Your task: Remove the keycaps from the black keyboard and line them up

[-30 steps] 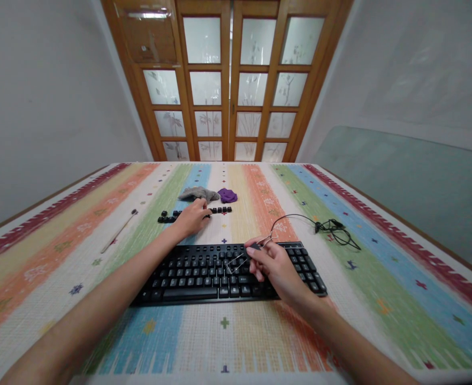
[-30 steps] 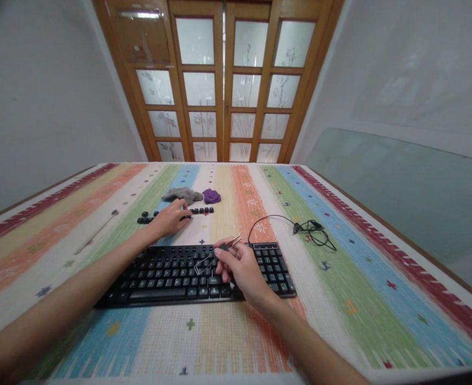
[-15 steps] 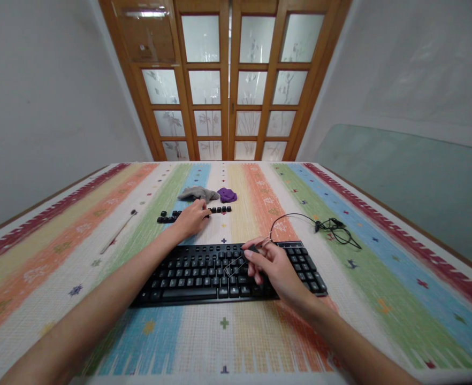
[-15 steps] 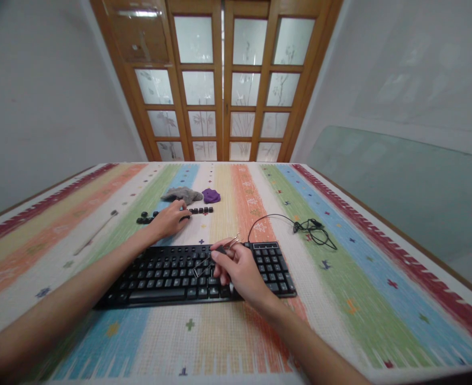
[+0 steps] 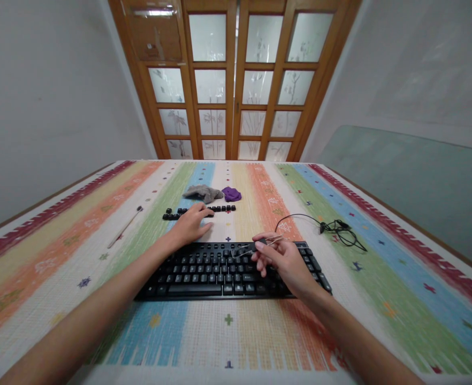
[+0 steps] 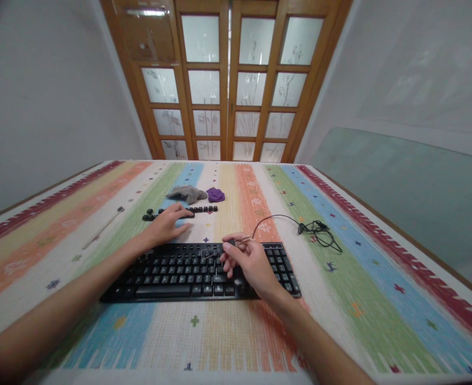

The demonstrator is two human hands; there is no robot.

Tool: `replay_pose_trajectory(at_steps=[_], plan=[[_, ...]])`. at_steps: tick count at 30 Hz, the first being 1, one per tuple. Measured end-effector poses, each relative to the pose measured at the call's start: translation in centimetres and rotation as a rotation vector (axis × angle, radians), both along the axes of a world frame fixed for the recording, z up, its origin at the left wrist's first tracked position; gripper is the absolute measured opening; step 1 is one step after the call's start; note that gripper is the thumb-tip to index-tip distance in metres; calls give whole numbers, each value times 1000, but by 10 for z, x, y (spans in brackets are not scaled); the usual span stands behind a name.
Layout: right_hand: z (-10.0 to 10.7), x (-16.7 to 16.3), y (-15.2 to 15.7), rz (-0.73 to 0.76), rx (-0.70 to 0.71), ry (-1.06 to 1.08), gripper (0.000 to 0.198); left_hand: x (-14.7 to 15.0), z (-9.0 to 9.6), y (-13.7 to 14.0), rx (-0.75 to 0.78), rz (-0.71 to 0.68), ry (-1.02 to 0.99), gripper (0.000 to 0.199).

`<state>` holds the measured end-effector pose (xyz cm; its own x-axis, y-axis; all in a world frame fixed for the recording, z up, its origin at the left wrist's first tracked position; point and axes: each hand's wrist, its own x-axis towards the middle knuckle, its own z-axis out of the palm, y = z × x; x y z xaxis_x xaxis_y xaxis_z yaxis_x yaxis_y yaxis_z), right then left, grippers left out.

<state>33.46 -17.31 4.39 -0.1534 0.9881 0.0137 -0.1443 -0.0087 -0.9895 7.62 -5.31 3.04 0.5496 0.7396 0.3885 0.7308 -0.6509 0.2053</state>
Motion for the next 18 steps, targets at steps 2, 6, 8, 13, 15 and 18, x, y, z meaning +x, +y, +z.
replay_pose_trajectory(at_steps=[2,6,8,13,15,18], plan=[[-1,3,2,-14,38,-46,42,2,3,-20,-64,-49,-50,21],[-6,3,6,-25,110,-209,37,7,7,-59,-142,-129,-77,17],[-9,1,7,-2,138,-288,34,10,6,-72,-166,-161,-86,18],[-11,-6,8,-5,264,-549,28,11,-4,-84,-158,-199,-78,22],[-10,-8,10,-15,292,-608,27,11,-7,-86,-142,-193,-81,23],[-10,-13,15,-2,258,-551,31,10,-11,-90,-116,-191,-93,24]])
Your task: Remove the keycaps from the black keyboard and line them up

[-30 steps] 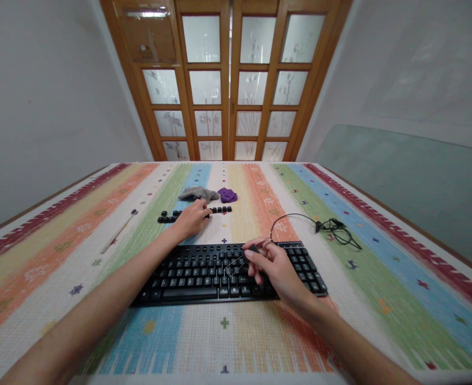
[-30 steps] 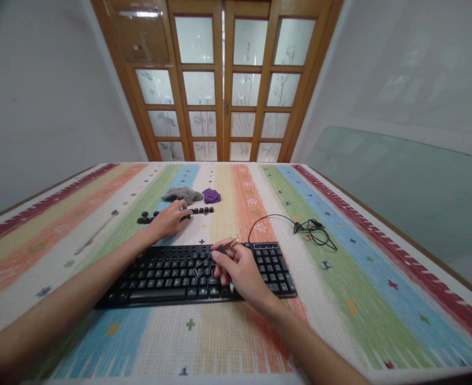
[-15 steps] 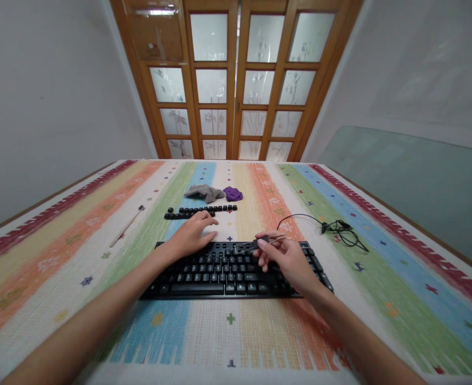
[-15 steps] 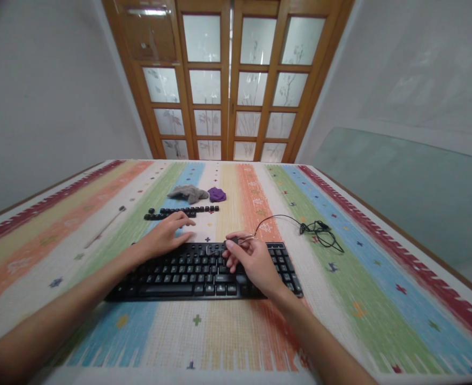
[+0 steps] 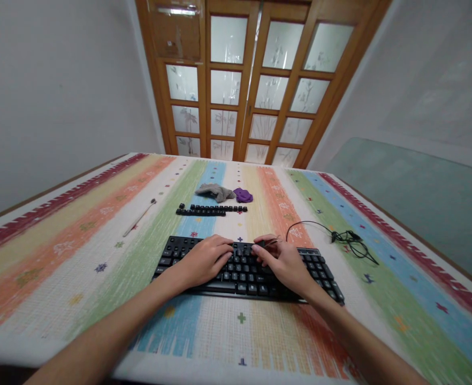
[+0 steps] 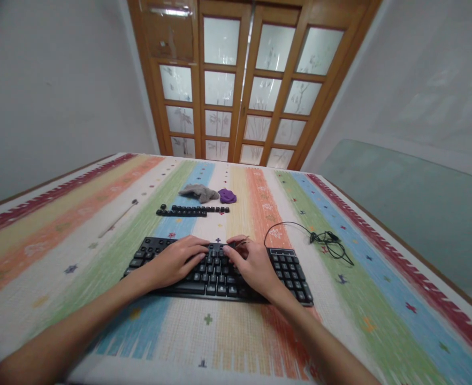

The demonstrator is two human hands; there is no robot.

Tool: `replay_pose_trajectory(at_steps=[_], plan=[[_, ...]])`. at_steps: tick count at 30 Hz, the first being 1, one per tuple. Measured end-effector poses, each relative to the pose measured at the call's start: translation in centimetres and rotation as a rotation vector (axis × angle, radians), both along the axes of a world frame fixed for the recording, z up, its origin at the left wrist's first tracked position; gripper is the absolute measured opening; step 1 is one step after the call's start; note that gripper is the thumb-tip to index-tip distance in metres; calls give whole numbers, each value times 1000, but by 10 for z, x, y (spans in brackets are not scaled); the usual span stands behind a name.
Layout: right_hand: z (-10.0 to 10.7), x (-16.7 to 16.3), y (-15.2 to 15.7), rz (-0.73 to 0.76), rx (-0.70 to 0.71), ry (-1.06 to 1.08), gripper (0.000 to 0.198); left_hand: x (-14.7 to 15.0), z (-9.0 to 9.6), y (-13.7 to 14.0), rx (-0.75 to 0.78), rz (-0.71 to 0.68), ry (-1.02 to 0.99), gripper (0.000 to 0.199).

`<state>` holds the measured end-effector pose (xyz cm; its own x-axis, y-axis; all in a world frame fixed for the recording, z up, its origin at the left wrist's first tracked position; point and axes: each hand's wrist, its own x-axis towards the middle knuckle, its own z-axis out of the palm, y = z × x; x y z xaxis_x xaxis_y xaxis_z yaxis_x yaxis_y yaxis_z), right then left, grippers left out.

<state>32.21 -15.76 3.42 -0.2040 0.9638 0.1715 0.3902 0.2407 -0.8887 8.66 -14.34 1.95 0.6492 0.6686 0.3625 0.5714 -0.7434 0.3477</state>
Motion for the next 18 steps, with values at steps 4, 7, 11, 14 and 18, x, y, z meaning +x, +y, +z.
replay_pose_trajectory(at_steps=[4,7,11,14,18], plan=[[-1,-7,12,35,-96,110,38,1,0,-4,11,5,-2,25],[1,-12,18,58,-113,89,34,2,0,-5,18,3,9,25],[11,-21,15,106,43,-134,21,2,-1,-5,17,8,-9,25],[19,-30,10,163,236,-400,15,2,-3,-6,7,16,-21,24],[28,-39,11,223,336,-641,18,3,-5,-6,6,22,-2,22]])
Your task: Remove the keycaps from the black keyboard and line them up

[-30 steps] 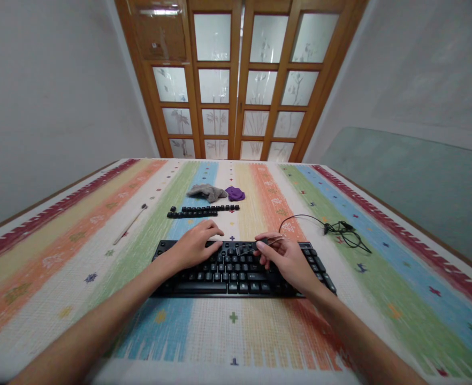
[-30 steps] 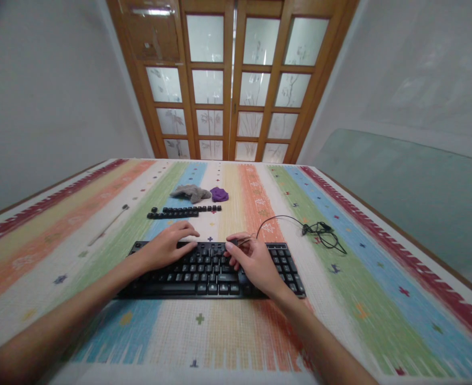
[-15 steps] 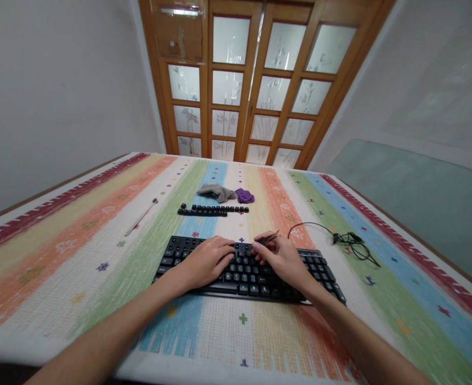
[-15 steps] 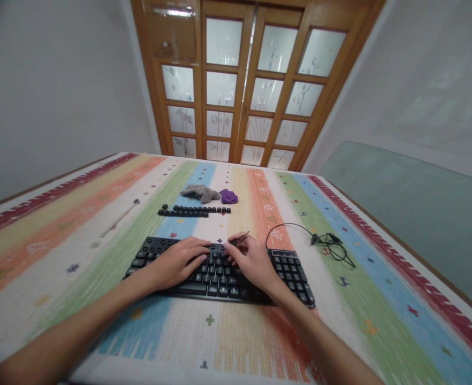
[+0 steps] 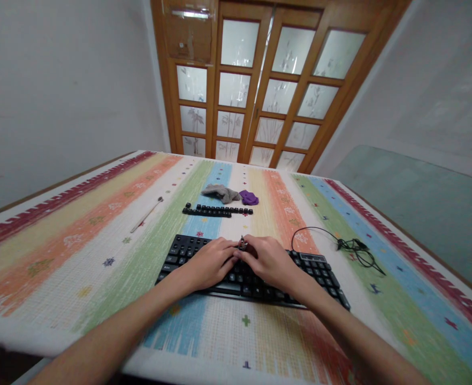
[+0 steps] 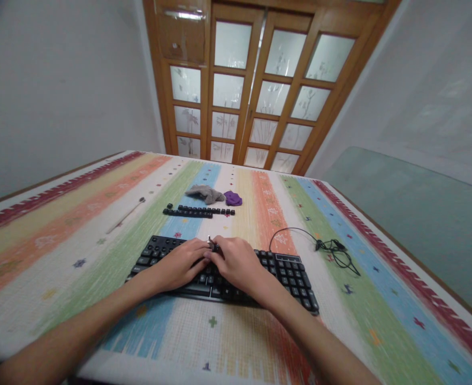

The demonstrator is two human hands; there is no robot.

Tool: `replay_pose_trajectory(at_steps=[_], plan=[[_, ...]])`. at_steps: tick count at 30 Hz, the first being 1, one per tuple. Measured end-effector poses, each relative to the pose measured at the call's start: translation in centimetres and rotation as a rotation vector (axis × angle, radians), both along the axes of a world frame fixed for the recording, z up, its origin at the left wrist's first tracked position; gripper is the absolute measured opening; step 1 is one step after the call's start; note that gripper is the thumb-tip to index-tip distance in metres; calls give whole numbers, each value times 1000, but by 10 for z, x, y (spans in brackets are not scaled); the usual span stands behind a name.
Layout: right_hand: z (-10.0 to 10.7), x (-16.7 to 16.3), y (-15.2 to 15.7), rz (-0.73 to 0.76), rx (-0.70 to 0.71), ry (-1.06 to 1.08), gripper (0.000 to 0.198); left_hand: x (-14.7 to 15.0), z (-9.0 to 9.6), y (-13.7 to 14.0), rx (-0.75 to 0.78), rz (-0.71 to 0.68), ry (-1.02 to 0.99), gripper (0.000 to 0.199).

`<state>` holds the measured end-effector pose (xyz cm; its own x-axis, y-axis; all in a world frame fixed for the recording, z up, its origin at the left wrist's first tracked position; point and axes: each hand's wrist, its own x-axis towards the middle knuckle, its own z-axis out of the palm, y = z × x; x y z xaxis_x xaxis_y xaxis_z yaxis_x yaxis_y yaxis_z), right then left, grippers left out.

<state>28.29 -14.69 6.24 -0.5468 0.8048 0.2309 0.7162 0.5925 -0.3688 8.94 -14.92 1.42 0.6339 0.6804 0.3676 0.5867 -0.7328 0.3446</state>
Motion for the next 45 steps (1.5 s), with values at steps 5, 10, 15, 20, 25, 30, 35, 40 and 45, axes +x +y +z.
replay_pose_trajectory(at_steps=[5,10,15,20,25,30,35,40,45], plan=[[10,-1,13,-49,-83,25,18,0,-1,0,28,-4,16,24],[8,6,29,-66,-299,259,16,0,-1,0,25,-1,10,27],[0,10,36,-208,-382,378,21,0,1,-1,25,4,27,28],[-1,17,36,-177,-462,484,21,-1,4,-1,-21,-2,-22,26],[1,30,23,-42,-445,546,26,-1,10,-3,-137,35,-147,32],[5,37,4,57,-527,672,31,7,21,-8,-304,11,-344,41],[7,41,-8,92,-552,742,37,19,26,-13,-481,-86,-509,33],[-1,46,-13,76,-591,841,40,20,23,-13,-563,-52,-581,30],[-10,50,-16,47,-581,893,38,14,31,-10,-471,-43,-431,19]])
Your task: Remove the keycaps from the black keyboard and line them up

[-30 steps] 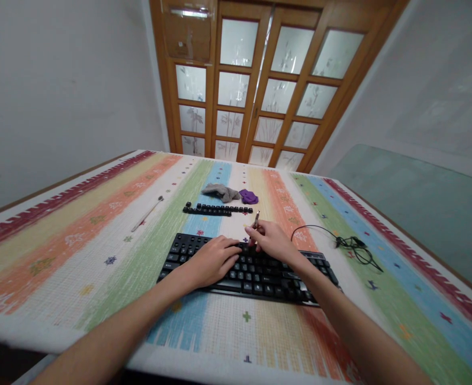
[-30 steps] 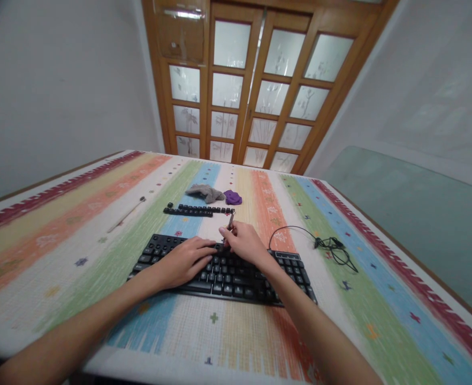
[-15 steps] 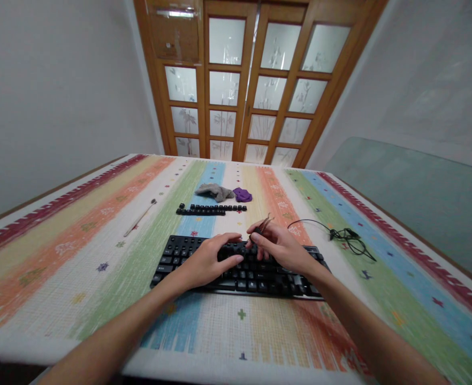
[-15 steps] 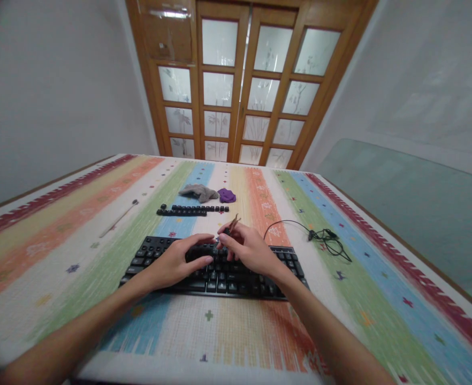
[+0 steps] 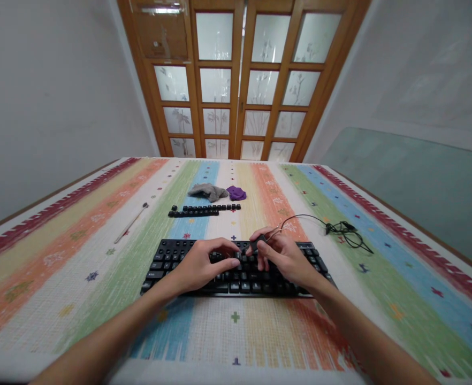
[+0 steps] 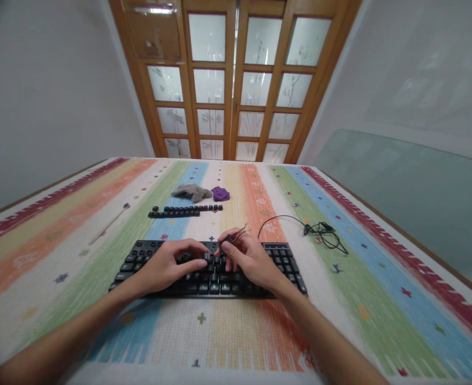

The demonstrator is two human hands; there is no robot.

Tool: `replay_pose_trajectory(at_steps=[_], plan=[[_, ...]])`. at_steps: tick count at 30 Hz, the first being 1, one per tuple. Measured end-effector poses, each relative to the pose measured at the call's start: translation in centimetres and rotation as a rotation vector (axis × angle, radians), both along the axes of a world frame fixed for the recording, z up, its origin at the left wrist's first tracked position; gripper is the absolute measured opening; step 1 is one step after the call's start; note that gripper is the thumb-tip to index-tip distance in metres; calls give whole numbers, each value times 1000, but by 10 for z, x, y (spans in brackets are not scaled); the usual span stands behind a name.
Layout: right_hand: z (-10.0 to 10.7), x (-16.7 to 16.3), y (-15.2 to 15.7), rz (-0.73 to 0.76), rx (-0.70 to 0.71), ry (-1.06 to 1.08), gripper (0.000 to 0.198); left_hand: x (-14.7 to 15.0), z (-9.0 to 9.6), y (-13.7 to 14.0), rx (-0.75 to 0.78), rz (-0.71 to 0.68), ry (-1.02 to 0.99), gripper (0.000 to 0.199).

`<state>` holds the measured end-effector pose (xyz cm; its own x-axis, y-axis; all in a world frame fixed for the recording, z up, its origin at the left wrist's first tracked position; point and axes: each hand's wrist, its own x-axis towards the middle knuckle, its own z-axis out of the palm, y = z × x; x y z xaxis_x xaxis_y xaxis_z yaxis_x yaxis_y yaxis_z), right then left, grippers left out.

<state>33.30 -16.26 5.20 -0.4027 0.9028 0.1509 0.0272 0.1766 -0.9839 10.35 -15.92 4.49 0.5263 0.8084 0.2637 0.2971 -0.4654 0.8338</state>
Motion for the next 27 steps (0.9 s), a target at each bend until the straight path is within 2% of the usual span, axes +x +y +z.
replay_pose_trajectory(at_steps=[4,10,13,16,19,23,27], plan=[[-3,0,-5,-34,67,-89,29,-2,10,4,224,-68,193,15],[-5,-3,-11,-178,261,-309,21,2,18,16,430,-183,301,14],[-8,-3,-7,-240,193,-252,22,3,24,26,518,-195,261,14],[-11,-1,-4,-309,112,-146,26,2,27,46,635,-77,205,13],[-10,-1,-3,-360,109,-114,29,-2,20,79,715,37,230,9],[-8,-1,-7,-364,151,-145,27,-8,-3,122,731,109,384,6],[-7,-2,-8,-373,169,-150,27,-11,-21,143,700,145,488,5]])
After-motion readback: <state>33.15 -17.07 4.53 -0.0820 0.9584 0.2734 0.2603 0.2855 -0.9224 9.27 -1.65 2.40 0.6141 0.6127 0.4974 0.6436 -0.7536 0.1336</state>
